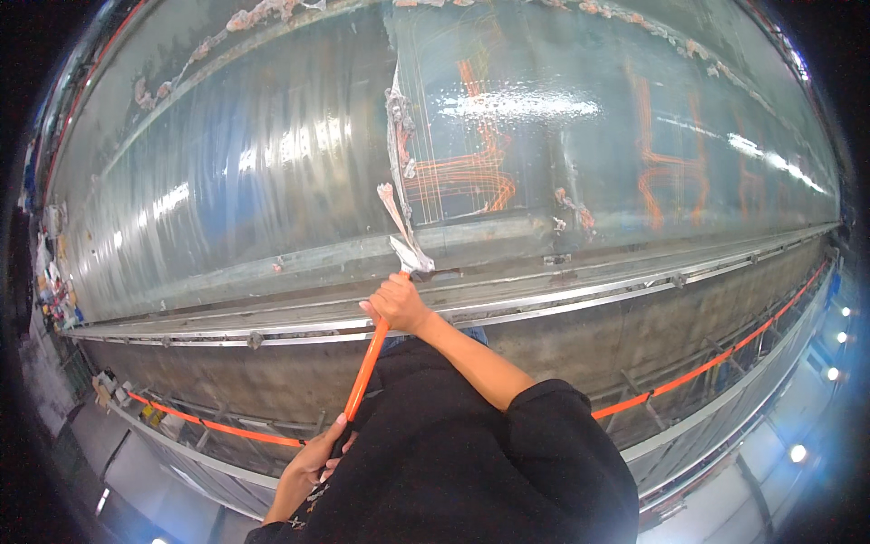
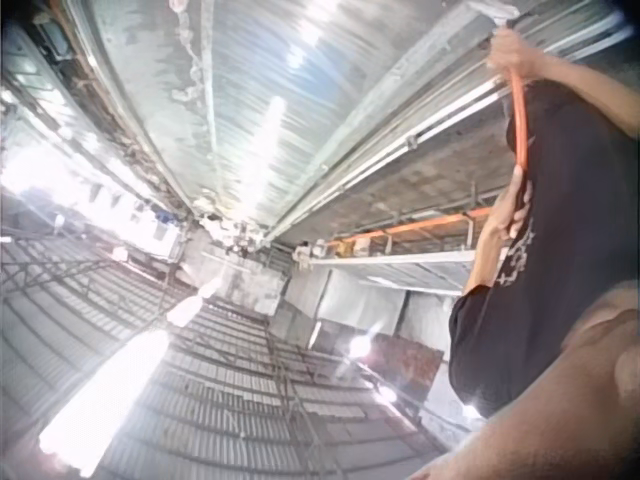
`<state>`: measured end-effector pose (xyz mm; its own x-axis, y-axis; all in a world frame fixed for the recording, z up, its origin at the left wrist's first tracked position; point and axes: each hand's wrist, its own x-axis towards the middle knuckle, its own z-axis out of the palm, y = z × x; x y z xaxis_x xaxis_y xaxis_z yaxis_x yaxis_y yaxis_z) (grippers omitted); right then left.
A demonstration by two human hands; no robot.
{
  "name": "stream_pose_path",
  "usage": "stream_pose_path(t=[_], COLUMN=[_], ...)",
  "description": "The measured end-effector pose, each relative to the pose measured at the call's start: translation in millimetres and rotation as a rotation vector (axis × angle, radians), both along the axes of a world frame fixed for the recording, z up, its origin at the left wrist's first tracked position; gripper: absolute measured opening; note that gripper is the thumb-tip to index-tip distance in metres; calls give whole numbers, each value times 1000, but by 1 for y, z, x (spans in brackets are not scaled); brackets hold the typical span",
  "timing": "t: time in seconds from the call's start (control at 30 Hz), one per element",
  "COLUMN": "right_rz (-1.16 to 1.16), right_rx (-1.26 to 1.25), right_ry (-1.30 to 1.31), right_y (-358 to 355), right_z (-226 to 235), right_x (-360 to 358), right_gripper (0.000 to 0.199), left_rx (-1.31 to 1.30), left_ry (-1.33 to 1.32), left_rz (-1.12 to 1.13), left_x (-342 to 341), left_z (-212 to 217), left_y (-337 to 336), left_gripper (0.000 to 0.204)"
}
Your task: The person uses a long-handled squeegee to clean a large curved glass window. They repeatedly wipe the surface in vertical and horizontal strokes, removing streaks and residue. The person briefly pauses to wipe the squeegee blade with their hand before resuming cleaning.
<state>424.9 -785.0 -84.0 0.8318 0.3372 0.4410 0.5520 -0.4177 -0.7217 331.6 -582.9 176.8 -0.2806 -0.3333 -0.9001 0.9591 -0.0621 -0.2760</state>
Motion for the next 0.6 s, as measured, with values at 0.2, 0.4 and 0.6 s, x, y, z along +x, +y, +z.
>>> stream_pose_path(t=[0.2,0.4,0.6], right_rz=[-22,-105,-117], right_rx=[91,213,175], right_ry=[-73,-246,-405], right_y=[8,-2,-4], right_z=[-27,-47,-70], right_x=[122,287,492], right_gripper=[34,25,26], left_rx=[-55,-19,-147], left_ry=[105,79,-5], left_rz=[248,304,660], left_x=[126,258,406], left_z=[15,-9,-48], left_y=[-23,-47,-56], left_gripper=[62,64,60])
